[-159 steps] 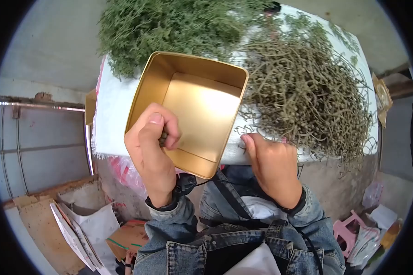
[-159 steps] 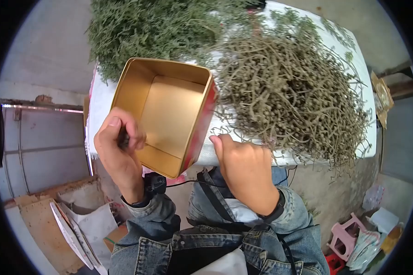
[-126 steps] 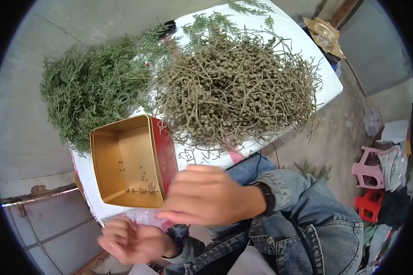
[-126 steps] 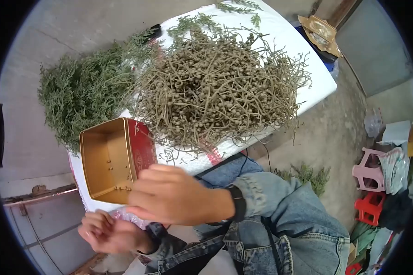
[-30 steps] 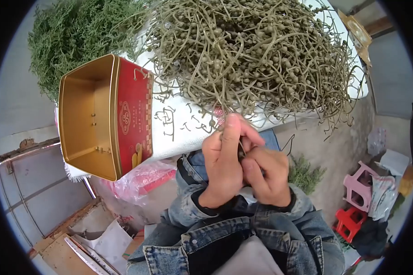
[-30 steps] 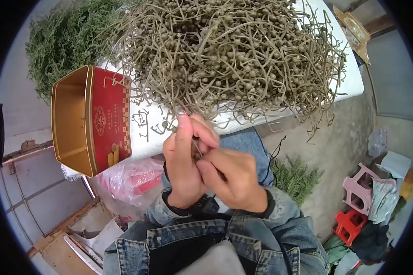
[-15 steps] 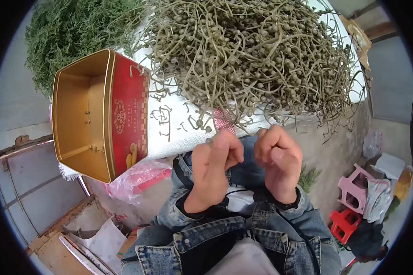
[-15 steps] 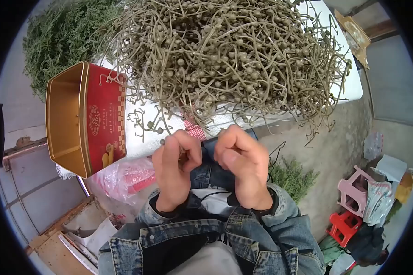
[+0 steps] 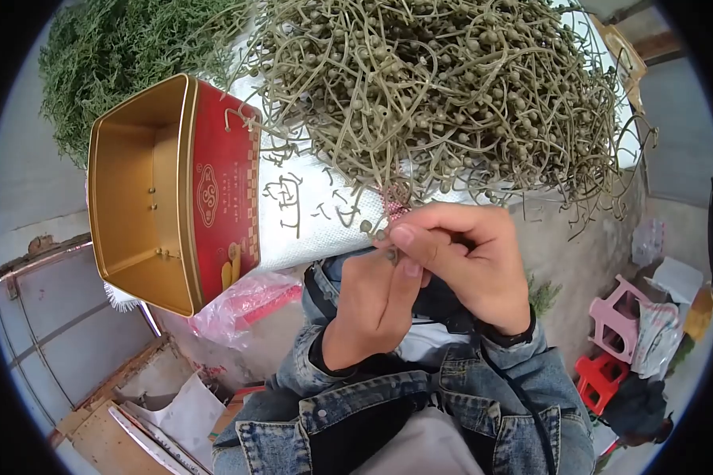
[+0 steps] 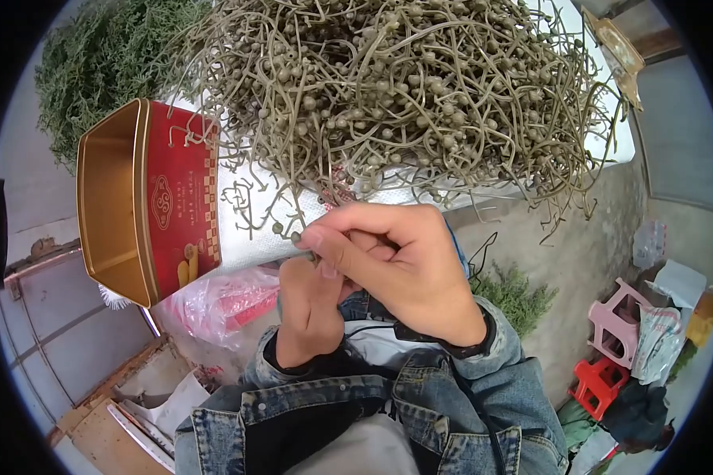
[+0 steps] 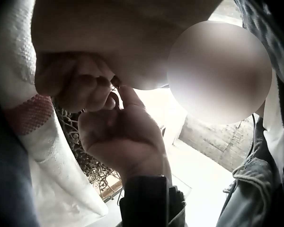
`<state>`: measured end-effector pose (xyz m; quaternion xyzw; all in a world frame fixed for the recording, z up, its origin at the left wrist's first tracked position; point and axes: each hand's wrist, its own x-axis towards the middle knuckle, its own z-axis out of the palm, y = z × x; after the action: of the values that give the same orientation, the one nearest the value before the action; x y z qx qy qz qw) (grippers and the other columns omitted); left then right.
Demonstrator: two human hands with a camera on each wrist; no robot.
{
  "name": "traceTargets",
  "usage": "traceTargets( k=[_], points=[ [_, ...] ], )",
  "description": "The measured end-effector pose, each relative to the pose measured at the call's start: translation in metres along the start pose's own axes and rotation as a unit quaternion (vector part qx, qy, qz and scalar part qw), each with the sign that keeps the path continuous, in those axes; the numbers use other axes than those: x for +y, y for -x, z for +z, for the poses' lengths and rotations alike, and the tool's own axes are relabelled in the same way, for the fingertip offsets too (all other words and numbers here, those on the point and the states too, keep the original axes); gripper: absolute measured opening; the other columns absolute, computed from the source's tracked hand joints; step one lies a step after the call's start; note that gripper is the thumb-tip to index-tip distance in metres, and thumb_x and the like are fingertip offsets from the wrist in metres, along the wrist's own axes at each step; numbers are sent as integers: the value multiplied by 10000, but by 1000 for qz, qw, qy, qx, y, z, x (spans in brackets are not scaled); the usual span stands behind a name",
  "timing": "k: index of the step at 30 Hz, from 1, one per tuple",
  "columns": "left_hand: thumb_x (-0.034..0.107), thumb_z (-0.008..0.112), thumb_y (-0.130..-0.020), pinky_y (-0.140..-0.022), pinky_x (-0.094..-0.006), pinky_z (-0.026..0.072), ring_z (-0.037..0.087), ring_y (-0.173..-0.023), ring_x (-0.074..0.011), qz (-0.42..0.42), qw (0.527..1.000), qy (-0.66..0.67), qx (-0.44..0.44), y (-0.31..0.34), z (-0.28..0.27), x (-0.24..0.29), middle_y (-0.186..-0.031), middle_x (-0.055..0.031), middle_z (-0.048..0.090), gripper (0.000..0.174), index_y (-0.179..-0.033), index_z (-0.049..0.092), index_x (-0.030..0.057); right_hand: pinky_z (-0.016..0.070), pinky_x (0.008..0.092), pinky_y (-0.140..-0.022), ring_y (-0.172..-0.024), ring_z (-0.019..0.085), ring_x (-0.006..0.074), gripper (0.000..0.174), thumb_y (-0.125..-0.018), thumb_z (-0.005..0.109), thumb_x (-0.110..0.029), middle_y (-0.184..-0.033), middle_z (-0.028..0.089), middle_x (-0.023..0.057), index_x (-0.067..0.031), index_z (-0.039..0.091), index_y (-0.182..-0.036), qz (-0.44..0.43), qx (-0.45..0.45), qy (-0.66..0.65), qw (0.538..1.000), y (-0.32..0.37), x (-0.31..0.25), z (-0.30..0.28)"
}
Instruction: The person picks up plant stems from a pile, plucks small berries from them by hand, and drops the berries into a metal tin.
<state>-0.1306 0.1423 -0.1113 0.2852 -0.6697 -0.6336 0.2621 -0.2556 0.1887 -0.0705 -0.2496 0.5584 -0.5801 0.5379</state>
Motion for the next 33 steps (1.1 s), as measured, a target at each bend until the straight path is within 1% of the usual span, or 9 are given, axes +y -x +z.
traceTargets(
  k=[9, 12, 13, 16, 19, 21, 24, 28, 33],
  points=[
    [86, 421, -946, -494, -367, 396, 523, -519, -302, 45, 997, -59, -4, -1, -5, 6, -636, -139, 547, 256, -757, 545, -33, 321, 166, -531, -621, 415, 5, 236, -1000, 477, -240, -777, 522, -50, -48, 555, -886, -8, 41, -107, 993, 0, 7, 17],
    [71, 428, -929, -474, -360, 390, 513, -497, -295, 181, 971, -147, 59, -3, -4, 4, -622, -131, 530, 240, -736, 533, -27, 293, 168, -532, -613, 383, 9, 236, -1002, 470, -236, -806, 527, -46, -52, 539, -872, -58, 58, -119, 990, 1, 12, 21],
    [71, 428, -929, -474, -360, 390, 513, -497, -295, 182, 971, -147, 58, -2, -5, 3, -622, -131, 530, 240, -736, 533, -27, 286, 173, -531, -601, 368, 15, 241, -1002, 466, -239, -785, 509, -46, -53, 533, -864, -44, 60, -128, 989, 1, 9, 22],
    [64, 432, -913, -453, -358, 374, 484, -461, -279, 161, 987, 24, 9, 0, -7, -4, -595, -110, 505, 229, -721, 528, -15, 272, 183, -530, -579, 337, 26, 252, -1003, 460, -245, -743, 475, -46, -55, 522, -849, -16, 66, -145, 987, 1, 5, 19],
    [134, 422, -928, -436, -332, 347, 455, -435, -234, 148, 983, 104, -23, 2, 12, -3, -578, -91, 499, 278, -716, 528, -13, 245, 202, -515, -553, 291, 45, 269, -1003, 445, -261, -687, 407, -42, -66, 493, -823, -26, 84, -257, 962, -9, 4, 6],
    [169, 418, -936, -427, -319, 334, 440, -421, -211, 144, 978, 146, -31, 3, 14, -4, -570, -82, 496, 306, -714, 529, -11, 239, 206, -508, -548, 285, 48, 267, -1001, 440, -261, -676, 390, -42, -71, 485, -818, -26, 88, -235, 968, -9, 4, 10],
    [300, 375, -959, -425, -272, 291, 410, -423, -137, -33, 970, 239, -41, 6, -1, -8, -559, -51, 491, 422, -712, 528, -6, 228, 215, -494, -537, 272, 52, 264, -998, 431, -261, -655, 356, -41, -81, 470, -809, -30, 106, -197, 974, -8, 3, 12],
    [392, 334, -965, -426, -249, 252, 388, -432, -97, -37, 975, 214, -38, 5, -3, -8, -552, -32, 483, 509, -709, 527, -4, 223, 214, -491, -540, 283, 46, 238, -984, 443, -248, -665, 374, -42, -73, 480, -826, -13, 81, -197, 977, -8, 4, 8],
    [375, 352, -966, -437, -245, 260, 395, -457, -94, -44, 977, 202, -53, 4, -7, -6, -594, -44, 507, 474, -767, 533, -15, 225, 207, -501, -553, 299, 35, 225, -958, 490, -249, -670, 420, -47, -58, 503, -840, 8, 58, -168, 984, -3, 2, 4]
  ],
)
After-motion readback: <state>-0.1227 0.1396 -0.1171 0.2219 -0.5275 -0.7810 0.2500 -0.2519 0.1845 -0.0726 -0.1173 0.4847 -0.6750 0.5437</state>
